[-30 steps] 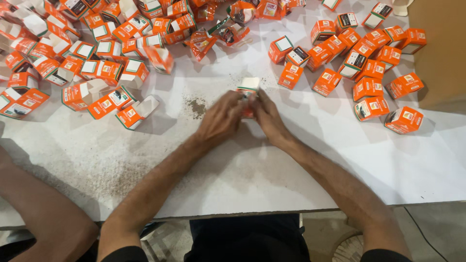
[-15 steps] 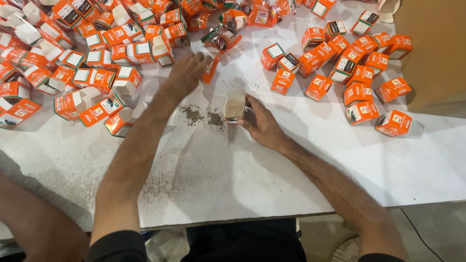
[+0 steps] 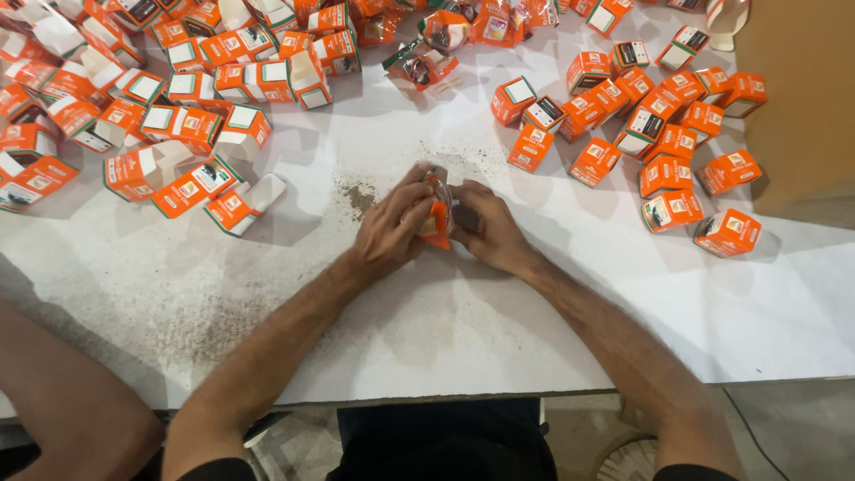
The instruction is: The person picks up small plastic-wrapped items from a pile on the table and places each one into a small orange cardboard box, folding the box flaps closed. They set finished boxes aside and repeatedly reach for new items and empty boxes to continue packing.
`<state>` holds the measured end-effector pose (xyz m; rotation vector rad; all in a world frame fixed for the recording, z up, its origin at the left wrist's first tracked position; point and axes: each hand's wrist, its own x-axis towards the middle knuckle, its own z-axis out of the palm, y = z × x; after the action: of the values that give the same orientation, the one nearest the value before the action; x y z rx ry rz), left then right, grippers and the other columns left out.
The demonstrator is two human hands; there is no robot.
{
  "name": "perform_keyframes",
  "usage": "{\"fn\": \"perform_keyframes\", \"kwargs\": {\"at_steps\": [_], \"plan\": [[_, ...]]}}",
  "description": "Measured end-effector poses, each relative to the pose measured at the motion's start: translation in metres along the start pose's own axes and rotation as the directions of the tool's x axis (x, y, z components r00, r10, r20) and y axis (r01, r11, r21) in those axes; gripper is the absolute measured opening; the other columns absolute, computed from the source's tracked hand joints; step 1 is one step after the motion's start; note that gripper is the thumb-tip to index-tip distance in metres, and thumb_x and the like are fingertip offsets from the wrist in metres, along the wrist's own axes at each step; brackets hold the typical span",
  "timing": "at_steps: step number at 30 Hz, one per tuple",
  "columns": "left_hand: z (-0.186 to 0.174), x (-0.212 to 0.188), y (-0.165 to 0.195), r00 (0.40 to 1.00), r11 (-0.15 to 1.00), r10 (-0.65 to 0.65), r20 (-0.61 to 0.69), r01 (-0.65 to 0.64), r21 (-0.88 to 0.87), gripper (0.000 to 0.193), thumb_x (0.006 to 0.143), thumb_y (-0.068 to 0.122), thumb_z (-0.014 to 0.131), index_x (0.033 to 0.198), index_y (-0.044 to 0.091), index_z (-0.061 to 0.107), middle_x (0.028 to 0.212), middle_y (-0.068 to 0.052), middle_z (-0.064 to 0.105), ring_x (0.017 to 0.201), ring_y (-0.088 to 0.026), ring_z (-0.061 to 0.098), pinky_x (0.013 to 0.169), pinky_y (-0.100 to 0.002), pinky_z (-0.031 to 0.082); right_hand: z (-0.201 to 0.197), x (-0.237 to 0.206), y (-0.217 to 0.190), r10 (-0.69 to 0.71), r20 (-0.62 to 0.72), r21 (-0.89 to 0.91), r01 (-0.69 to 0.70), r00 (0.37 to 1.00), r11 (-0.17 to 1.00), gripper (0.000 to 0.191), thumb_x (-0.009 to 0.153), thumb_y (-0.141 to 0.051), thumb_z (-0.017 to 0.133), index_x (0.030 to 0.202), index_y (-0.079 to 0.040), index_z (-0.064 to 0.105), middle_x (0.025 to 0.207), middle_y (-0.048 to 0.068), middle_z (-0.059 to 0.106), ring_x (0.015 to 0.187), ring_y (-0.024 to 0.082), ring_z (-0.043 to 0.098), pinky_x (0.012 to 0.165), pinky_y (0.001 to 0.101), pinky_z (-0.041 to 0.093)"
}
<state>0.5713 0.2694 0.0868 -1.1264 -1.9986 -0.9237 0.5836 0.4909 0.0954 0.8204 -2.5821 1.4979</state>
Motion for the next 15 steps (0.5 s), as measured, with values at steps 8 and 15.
{"fn": "perform_keyframes", "kwargs": {"at_steps": [8,15], "plan": [[-0.003,-0.001,0.003,0.986,0.993,0.009,0.168,-0.029,0.117,0.049,0.094,0.019,0.081,0.133,-0.002,0.06,0.126,-0.022,0.062,0.148,-0.044,0.04,0.121,-0.068,0.032,0.0,-0.001,0.008,-0.111,-0.015,-0.04,0.11,0.994,0.993,0.054,0.089,-0.02,0.083,0.133,0.0,0.06,0.117,0.016,0.071,0.11,0.033,0.068,0.117,0.0504,0.04],[0.007,0.011,0.024,0.911,0.911,-0.402,0.095,0.387,0.143,0.016,0.086,0.011,0.076,0.103,0.011,0.075,0.147,-0.028,0.041,0.141,-0.053,0.03,0.114,-0.063,0.027,0.003,-0.005,-0.004,-0.042,-0.034,-0.108,0.038,0.999,0.993,0.055,0.085,-0.029,0.084,0.126,-0.001,0.062,0.117,0.019,0.068,0.112,0.039,0.062,0.101,0.0465,0.049]]}}
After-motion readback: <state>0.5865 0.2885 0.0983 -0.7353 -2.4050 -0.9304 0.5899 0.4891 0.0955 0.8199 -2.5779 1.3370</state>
